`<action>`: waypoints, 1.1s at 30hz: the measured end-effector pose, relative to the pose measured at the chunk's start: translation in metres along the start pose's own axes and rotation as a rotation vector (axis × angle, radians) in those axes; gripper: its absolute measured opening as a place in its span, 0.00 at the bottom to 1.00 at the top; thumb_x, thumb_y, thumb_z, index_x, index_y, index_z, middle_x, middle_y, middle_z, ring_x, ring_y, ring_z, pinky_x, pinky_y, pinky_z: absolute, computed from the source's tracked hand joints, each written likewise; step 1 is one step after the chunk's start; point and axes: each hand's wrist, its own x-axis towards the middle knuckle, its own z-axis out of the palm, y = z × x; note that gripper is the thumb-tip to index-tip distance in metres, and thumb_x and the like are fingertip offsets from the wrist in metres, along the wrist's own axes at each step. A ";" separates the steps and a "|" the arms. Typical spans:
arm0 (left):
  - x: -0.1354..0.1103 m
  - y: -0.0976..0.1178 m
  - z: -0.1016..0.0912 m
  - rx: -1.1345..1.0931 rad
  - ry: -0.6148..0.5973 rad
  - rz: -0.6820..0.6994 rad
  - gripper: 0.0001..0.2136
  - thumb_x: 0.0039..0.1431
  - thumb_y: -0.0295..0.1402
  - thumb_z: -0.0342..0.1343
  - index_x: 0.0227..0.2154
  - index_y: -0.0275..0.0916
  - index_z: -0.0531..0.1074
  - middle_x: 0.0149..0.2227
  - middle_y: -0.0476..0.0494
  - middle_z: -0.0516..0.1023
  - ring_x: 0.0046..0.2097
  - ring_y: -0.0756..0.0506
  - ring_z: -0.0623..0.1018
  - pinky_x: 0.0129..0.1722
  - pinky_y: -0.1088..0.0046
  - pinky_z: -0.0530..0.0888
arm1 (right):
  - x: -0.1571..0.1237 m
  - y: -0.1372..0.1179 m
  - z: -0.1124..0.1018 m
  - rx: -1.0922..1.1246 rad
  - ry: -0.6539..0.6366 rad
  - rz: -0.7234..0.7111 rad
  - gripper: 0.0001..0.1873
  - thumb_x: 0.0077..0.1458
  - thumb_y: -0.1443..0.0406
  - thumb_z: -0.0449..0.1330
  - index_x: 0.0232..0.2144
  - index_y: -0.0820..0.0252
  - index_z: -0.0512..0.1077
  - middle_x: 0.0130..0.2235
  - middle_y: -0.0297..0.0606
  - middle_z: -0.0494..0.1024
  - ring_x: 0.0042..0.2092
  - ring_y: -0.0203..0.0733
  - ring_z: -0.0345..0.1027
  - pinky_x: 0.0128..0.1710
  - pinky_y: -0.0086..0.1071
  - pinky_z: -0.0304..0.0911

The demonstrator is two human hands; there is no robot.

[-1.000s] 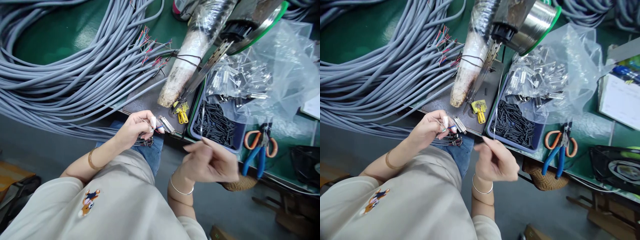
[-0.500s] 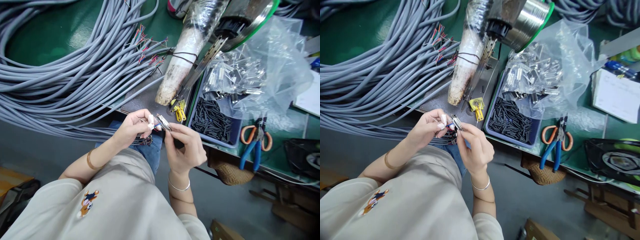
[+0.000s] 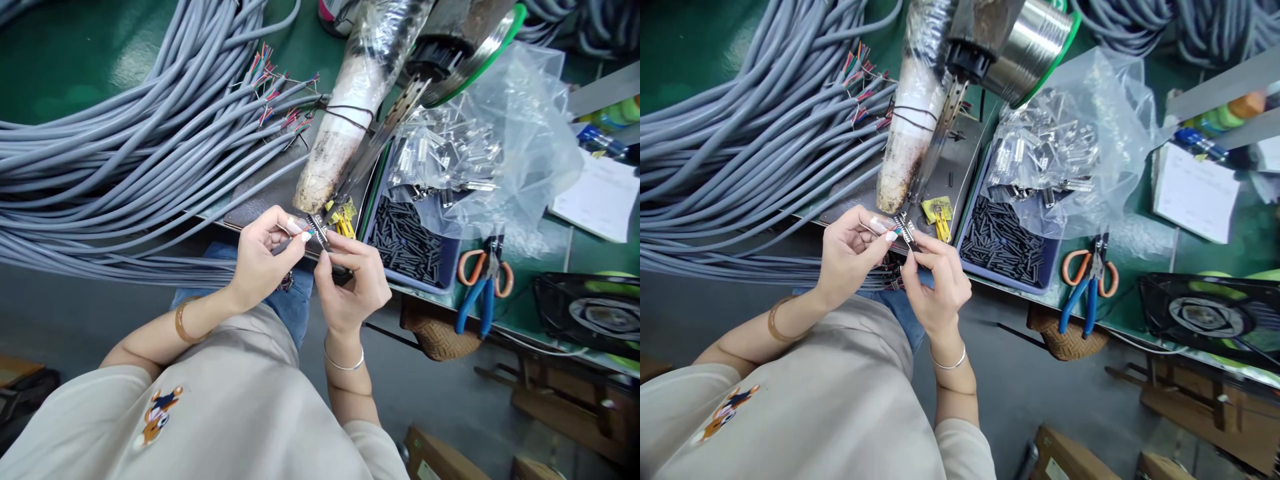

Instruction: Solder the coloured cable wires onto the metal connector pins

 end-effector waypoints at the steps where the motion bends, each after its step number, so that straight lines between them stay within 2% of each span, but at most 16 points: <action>1: 0.001 0.000 0.002 0.014 0.018 0.020 0.08 0.51 0.27 0.65 0.28 0.38 0.69 0.30 0.51 0.77 0.26 0.56 0.74 0.26 0.82 0.72 | 0.001 0.000 0.000 0.002 0.007 0.001 0.08 0.59 0.72 0.66 0.35 0.55 0.72 0.44 0.36 0.86 0.43 0.39 0.82 0.42 0.34 0.79; 4: 0.002 0.002 0.006 0.067 0.056 0.072 0.07 0.51 0.26 0.64 0.27 0.38 0.69 0.29 0.52 0.76 0.29 0.55 0.76 0.29 0.82 0.73 | 0.004 0.002 0.000 0.017 0.024 0.001 0.08 0.58 0.72 0.66 0.36 0.55 0.72 0.44 0.36 0.86 0.42 0.39 0.81 0.42 0.34 0.79; 16: 0.002 0.006 0.009 0.156 0.075 0.138 0.07 0.55 0.26 0.63 0.27 0.39 0.69 0.25 0.55 0.71 0.25 0.57 0.71 0.25 0.82 0.68 | 0.010 0.004 -0.001 -0.027 0.030 -0.052 0.10 0.57 0.73 0.67 0.36 0.54 0.73 0.44 0.36 0.86 0.42 0.40 0.82 0.42 0.36 0.79; 23: 0.003 0.008 0.004 0.121 0.037 0.020 0.08 0.52 0.27 0.65 0.27 0.38 0.68 0.27 0.54 0.74 0.25 0.57 0.72 0.26 0.82 0.69 | 0.006 0.003 -0.002 -0.071 -0.013 -0.161 0.11 0.56 0.74 0.67 0.35 0.55 0.71 0.44 0.39 0.86 0.43 0.38 0.83 0.42 0.29 0.79; 29: 0.001 0.009 0.003 0.066 0.014 -0.014 0.08 0.54 0.30 0.66 0.28 0.38 0.70 0.30 0.50 0.78 0.27 0.56 0.74 0.28 0.81 0.73 | 0.004 0.002 -0.001 0.010 0.005 -0.009 0.09 0.58 0.72 0.66 0.35 0.54 0.71 0.44 0.36 0.86 0.41 0.40 0.82 0.42 0.35 0.79; 33: 0.000 0.009 0.001 0.129 -0.006 0.037 0.07 0.53 0.28 0.66 0.28 0.38 0.72 0.32 0.48 0.80 0.32 0.53 0.79 0.32 0.80 0.75 | 0.005 0.004 -0.001 0.019 0.009 -0.003 0.09 0.58 0.72 0.67 0.35 0.54 0.72 0.43 0.36 0.86 0.42 0.40 0.82 0.44 0.36 0.77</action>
